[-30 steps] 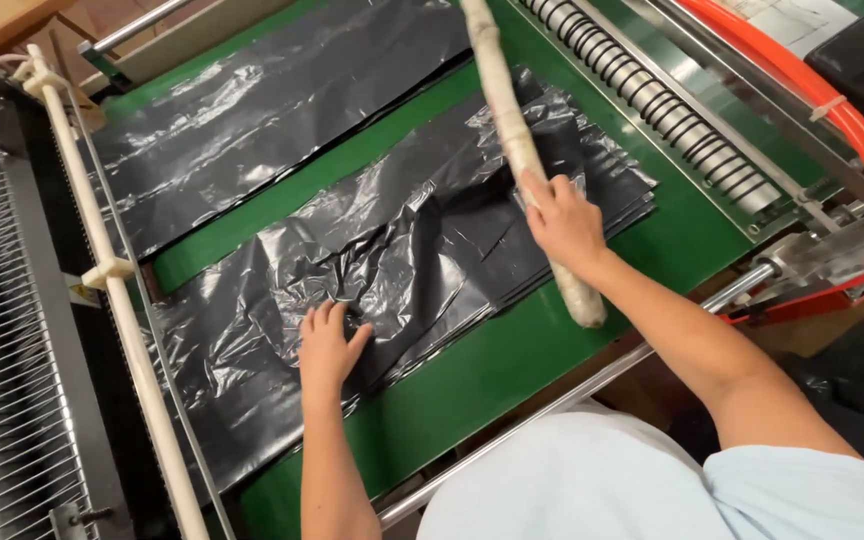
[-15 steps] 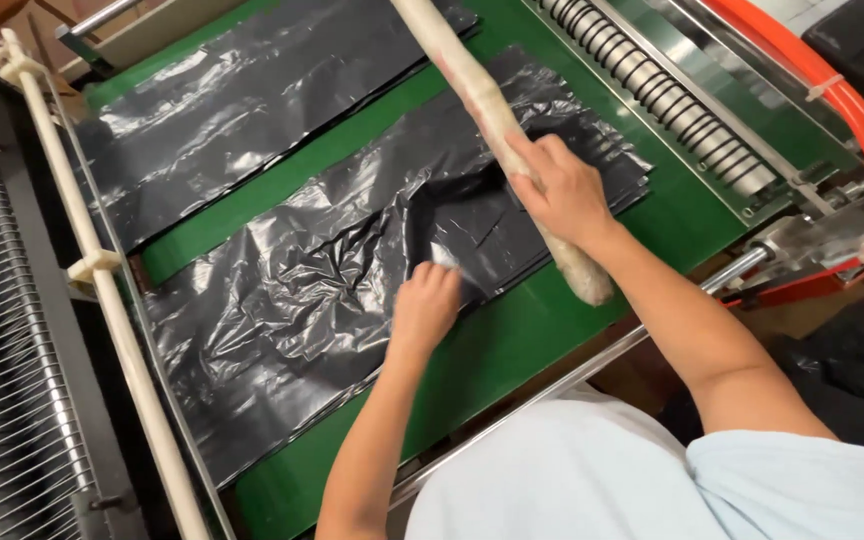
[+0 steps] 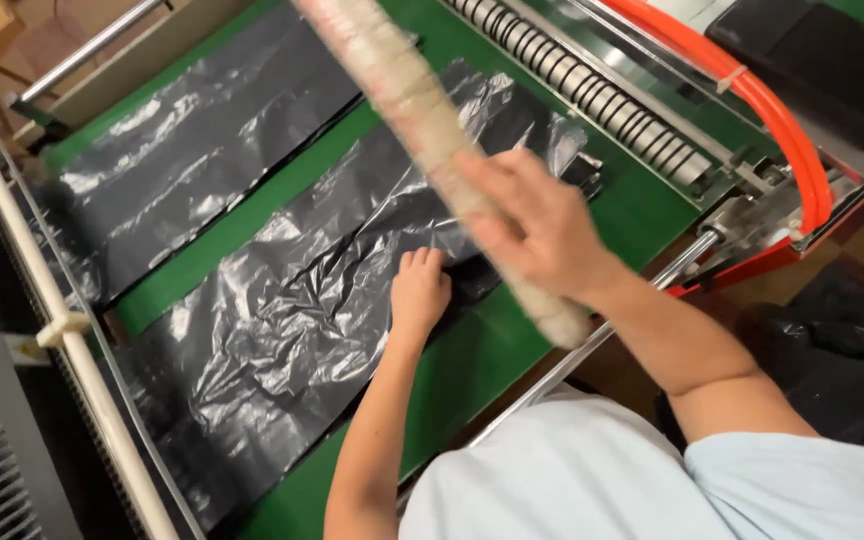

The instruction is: Using a padded stick to smooth and flatten black plastic bags on a conveyor belt as they come off the production line

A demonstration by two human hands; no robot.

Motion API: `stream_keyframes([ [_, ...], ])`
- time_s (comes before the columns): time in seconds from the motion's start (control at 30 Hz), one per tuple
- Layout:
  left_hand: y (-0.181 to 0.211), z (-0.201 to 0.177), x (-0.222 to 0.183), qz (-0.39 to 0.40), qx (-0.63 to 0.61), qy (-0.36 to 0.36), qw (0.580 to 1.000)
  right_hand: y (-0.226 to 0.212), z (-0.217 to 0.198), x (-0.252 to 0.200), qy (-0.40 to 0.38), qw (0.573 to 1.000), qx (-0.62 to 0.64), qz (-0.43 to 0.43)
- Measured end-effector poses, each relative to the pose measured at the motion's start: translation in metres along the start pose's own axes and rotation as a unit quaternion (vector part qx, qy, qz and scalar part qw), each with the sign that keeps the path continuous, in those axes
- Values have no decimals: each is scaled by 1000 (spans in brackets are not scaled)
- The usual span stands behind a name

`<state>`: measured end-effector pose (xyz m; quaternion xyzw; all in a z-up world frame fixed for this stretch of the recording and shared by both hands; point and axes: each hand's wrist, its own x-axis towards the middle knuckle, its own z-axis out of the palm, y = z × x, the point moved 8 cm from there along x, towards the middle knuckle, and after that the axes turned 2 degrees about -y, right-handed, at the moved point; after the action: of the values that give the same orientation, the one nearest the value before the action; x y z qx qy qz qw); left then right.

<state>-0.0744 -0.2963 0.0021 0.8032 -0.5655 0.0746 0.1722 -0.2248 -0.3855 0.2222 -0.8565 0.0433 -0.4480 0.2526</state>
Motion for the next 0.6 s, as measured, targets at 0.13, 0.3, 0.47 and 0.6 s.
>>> stream_keyframes([
  [0.13, 11, -12, -23, 15, -14, -54, 998, -57, 67, -2, -18, 998, 55, -22],
  [0.3, 34, -30, -55, 52, -40, -145, 987, -114, 142, -20, -82, 989, 74, -94],
  [0.47, 49, -34, -86, 91, -80, -234, 965, -42, 162, -22, -145, 986, -76, -23],
  [0.6, -5, -21, -95, 27, -52, -237, 970, 68, 162, -41, -140, 954, -266, -5],
])
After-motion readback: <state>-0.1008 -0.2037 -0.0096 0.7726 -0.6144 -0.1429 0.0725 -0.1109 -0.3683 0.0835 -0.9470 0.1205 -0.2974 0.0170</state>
